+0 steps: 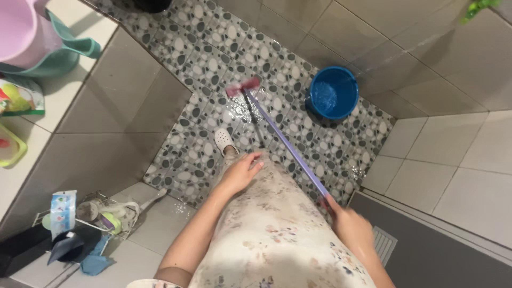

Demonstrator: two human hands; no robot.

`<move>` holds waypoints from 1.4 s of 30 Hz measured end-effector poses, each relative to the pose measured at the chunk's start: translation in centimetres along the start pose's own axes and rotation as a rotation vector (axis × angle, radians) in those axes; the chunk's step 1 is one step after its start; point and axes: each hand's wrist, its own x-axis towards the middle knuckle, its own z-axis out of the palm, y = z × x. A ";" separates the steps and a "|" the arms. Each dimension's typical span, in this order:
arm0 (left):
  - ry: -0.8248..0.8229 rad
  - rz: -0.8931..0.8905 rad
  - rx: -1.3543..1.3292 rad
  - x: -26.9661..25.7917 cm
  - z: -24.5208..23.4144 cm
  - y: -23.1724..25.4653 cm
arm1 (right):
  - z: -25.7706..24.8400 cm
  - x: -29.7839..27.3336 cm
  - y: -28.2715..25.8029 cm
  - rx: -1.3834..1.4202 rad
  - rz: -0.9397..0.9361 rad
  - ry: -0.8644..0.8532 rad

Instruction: The person cleans the floor by splashing water from a bucket and using a mop to scrub the wet tiles.

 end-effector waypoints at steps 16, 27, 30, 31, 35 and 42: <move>-0.100 -0.044 0.066 -1.9 1.2 2.0 | -2.8 -10.0 8.3 -0.018 0.270 -0.159; -0.189 0.071 0.122 0.0 -0.2 1.8 | -1.5 1.9 0.0 0.085 0.242 -0.089; -0.230 0.024 0.139 1.0 -2.7 2.2 | -1.6 9.4 -3.5 0.195 0.181 -0.024; -0.235 0.026 0.143 1.2 -3.6 2.2 | -1.4 10.6 -4.5 0.200 0.186 -0.024; -0.170 0.001 0.136 1.6 -6.1 1.8 | -2.1 8.9 -5.4 0.187 0.089 0.101; -0.141 -0.062 0.070 1.4 -7.4 -0.9 | -6.4 -6.1 -3.4 0.005 0.184 -0.175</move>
